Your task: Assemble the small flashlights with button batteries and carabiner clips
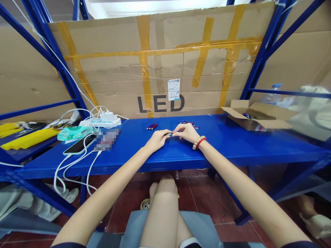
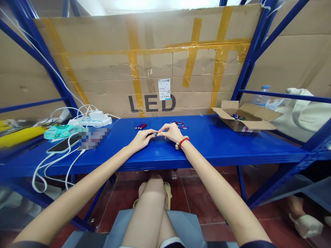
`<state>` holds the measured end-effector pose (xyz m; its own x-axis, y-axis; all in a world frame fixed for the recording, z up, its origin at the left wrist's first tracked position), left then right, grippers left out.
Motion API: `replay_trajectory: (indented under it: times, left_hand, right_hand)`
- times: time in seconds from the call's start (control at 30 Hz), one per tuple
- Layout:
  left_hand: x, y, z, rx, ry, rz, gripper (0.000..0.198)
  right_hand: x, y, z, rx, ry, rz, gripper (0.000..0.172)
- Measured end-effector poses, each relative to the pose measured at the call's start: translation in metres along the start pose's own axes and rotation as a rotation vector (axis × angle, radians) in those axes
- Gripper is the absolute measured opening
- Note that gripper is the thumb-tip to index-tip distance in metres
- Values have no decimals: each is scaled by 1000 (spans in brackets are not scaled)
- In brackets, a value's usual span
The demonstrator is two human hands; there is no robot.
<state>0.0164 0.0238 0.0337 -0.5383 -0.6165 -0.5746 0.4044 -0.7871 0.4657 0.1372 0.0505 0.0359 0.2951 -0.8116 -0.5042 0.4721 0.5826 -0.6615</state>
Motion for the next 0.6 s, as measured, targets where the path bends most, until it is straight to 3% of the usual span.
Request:
replay_trajectory:
  times: [0.3, 0.6]
  left_hand:
    - [1, -5, 4, 46, 61, -4, 7]
    - [1, -6, 2, 102, 39, 40, 13]
  right_hand:
    - [1, 2, -2, 27, -19, -53, 37]
    - [2, 4, -5, 23, -45, -107, 29]
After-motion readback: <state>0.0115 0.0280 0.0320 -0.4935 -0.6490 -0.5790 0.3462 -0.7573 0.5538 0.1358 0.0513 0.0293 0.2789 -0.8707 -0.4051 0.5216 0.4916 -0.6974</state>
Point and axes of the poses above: each hand's wrist, its own x-axis away from the middle knuckle, its own z-axis out of the back of the hand, y = z × x, the point moved 8 cm from there along -x, towards the middle knuckle, and after that the axes turned 7 degrees about x, right-handed, at the moved point
